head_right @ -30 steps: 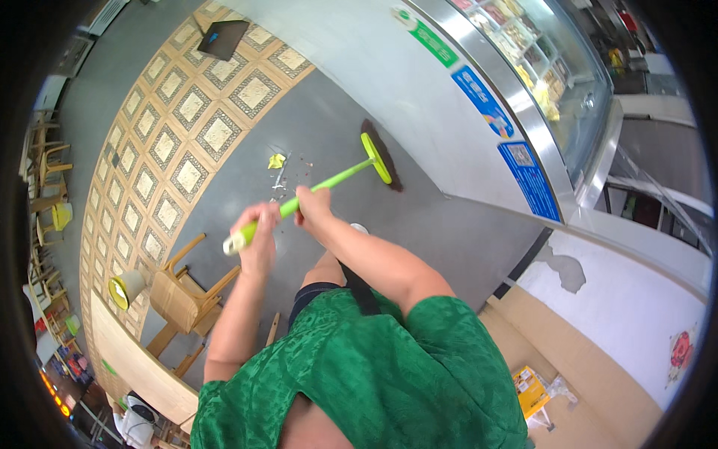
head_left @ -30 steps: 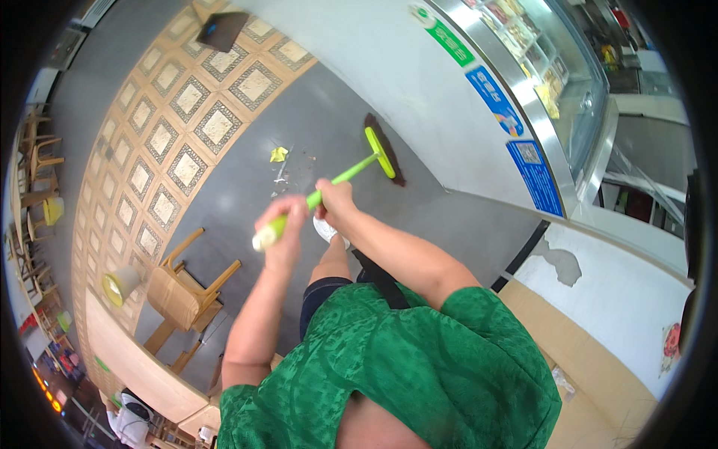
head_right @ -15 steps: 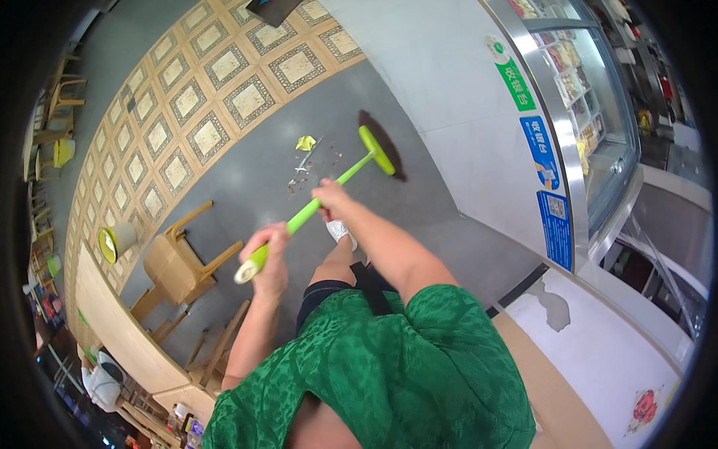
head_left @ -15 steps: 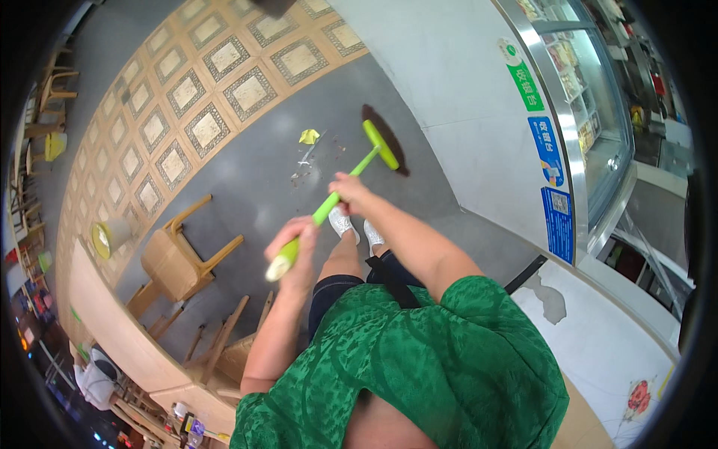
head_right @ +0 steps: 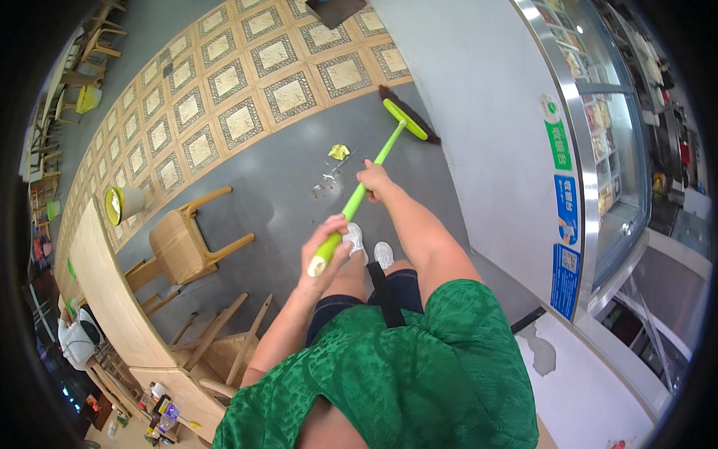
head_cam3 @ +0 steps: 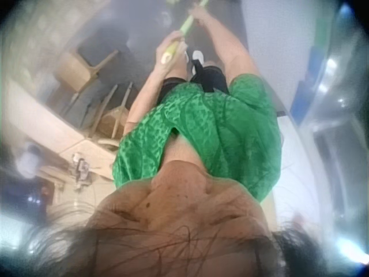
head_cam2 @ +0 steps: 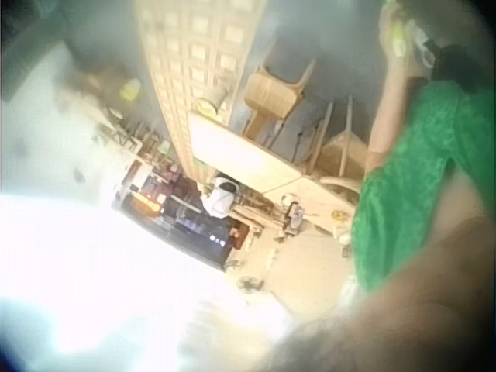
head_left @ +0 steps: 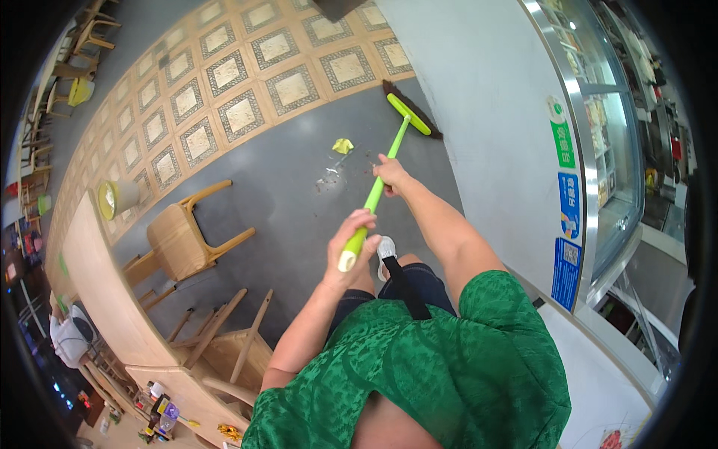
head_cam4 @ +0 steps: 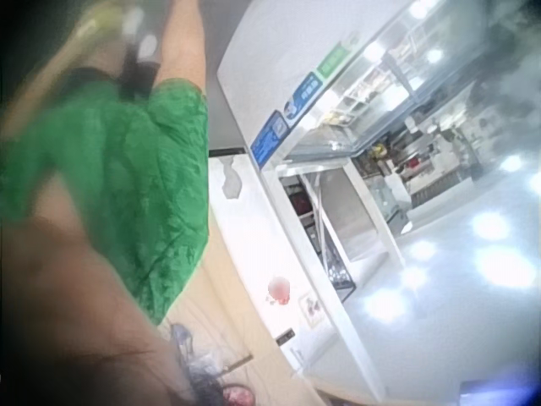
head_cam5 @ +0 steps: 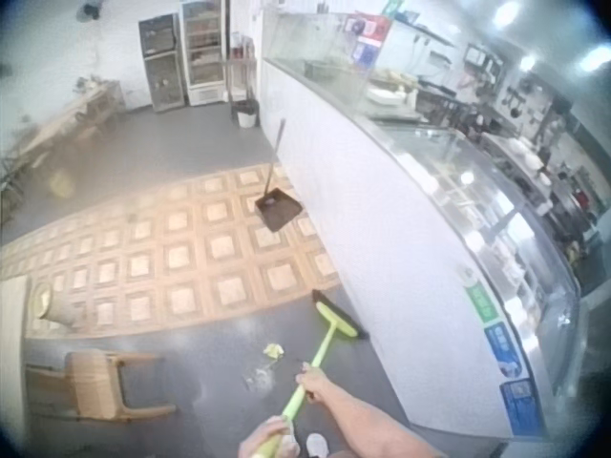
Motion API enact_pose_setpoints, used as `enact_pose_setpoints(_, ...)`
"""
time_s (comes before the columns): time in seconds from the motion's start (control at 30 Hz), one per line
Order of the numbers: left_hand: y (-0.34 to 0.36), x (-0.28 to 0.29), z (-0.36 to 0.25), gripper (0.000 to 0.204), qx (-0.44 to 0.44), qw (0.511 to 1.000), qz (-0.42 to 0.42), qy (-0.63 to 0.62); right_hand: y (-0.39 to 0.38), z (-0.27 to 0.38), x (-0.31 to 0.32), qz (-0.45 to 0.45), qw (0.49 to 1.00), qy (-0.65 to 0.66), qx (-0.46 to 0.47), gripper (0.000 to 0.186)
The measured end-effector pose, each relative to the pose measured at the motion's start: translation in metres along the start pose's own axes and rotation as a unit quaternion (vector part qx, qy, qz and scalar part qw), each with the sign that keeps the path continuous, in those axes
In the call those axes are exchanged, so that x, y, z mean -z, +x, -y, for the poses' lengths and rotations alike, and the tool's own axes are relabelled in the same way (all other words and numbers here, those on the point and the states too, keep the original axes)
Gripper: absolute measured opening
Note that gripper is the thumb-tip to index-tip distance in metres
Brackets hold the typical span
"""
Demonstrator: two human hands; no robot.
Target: The person sweeps the tiled floor of a restaurant or cafe using a broom and dustpan. They move chairs to access areas underneath, sweep debris into the dustpan, and empty it into a trash bin. The person then washes their hands in a kitchen sink and dries them with a towel.
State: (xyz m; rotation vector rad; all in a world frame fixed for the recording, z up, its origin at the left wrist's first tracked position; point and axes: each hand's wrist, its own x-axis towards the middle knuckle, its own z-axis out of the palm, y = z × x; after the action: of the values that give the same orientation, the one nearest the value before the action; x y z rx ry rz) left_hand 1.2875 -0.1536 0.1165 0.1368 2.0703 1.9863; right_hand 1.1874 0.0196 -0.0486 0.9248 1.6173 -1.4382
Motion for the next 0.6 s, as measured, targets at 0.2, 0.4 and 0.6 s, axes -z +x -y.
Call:
enact_pose_setpoints(0.2, -0.062, 0.065, -0.022, 0.022, 0.069, 0.992, -0.062, 0.084, -0.004, -0.052, -0.106, 0.077, 0.996, -0.034, 0.012, 0.072)
enact_pose_setpoints(0.4, -0.093, 0.099, -0.086, 0.018, -0.018, 0.995, -0.069, 0.070, -0.133, -0.008, -0.144, 0.111, 0.992, 0.043, -0.038, 0.065)
enact_pose_setpoints(0.6, -0.009, 0.065, -0.095, 0.018, -0.114, 0.986, -0.070, 0.100, -0.094, 0.071, -0.080, 0.046, 0.997, 0.028, 0.058, 0.061)
